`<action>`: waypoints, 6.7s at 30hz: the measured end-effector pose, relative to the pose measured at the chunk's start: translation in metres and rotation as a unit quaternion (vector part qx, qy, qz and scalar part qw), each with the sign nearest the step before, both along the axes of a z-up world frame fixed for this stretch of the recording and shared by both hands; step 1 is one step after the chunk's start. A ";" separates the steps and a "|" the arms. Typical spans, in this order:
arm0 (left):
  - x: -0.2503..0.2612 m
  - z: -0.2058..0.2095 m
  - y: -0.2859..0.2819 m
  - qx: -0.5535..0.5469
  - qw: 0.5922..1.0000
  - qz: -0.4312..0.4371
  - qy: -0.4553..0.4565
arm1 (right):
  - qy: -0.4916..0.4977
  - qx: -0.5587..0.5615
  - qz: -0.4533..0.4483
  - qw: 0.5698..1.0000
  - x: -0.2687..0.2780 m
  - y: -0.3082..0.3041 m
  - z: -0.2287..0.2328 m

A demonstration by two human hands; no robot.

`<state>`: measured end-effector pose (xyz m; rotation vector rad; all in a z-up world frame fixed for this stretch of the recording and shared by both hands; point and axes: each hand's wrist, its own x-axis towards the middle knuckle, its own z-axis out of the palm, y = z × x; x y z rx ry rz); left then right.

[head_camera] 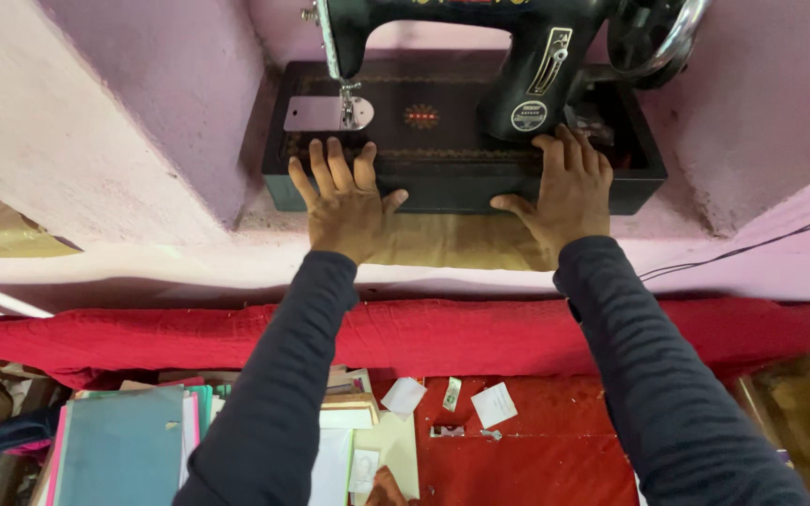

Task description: The person wipes a wall shelf and a sewing machine with a cloth, then lifts the sewing machine and places it on the shelf. The person handles books and papers on the table while cleaning.

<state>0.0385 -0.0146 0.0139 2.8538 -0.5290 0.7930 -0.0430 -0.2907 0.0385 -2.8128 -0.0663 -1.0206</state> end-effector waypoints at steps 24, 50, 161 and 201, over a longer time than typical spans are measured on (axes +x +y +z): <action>-0.001 0.006 -0.007 -0.014 1.000 0.007 0.008 | 0.068 0.003 -0.041 0.997 0.013 -0.004 0.004; -0.104 -0.053 0.021 -0.214 0.970 -0.111 -0.022 | 0.066 0.064 0.108 0.990 -0.170 0.060 -0.074; -0.444 0.031 0.063 -0.598 0.623 -0.215 0.455 | 0.064 0.565 0.137 0.811 -0.351 0.193 0.039; -0.385 0.093 0.145 -0.703 0.575 -0.306 0.284 | 0.099 0.415 0.325 0.844 -0.308 0.250 0.080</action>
